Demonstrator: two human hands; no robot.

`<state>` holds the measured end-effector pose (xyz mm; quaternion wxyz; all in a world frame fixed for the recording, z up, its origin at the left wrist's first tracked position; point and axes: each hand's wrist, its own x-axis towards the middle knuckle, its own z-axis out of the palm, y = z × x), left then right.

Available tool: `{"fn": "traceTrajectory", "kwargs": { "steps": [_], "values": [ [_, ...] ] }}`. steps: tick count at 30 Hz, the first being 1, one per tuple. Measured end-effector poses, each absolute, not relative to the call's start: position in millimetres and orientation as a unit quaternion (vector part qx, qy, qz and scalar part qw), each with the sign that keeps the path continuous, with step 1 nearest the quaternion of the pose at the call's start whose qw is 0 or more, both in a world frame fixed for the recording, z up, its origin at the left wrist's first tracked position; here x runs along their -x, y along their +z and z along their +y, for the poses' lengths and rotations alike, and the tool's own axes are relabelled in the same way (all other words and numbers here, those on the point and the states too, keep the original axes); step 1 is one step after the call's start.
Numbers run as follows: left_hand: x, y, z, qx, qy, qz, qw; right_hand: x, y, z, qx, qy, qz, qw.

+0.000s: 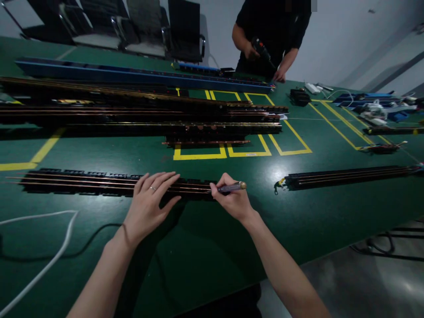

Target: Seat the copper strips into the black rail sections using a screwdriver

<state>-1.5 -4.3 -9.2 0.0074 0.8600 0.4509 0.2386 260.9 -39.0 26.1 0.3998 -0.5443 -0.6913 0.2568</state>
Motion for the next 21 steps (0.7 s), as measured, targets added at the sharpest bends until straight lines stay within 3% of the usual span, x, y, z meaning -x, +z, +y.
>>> {"fn": "traceTrajectory", "kwargs": {
  "steps": [14,21],
  "values": [
    [31,-22,9,-0.835,0.240,0.491,-0.052,-278,30,-36,0.530,0.223,-0.717,0.394],
    [59,-24,16,-0.850,0.218,0.479,-0.032,-292,33,-37,0.541,0.229,-0.717,0.376]
  ]
}}
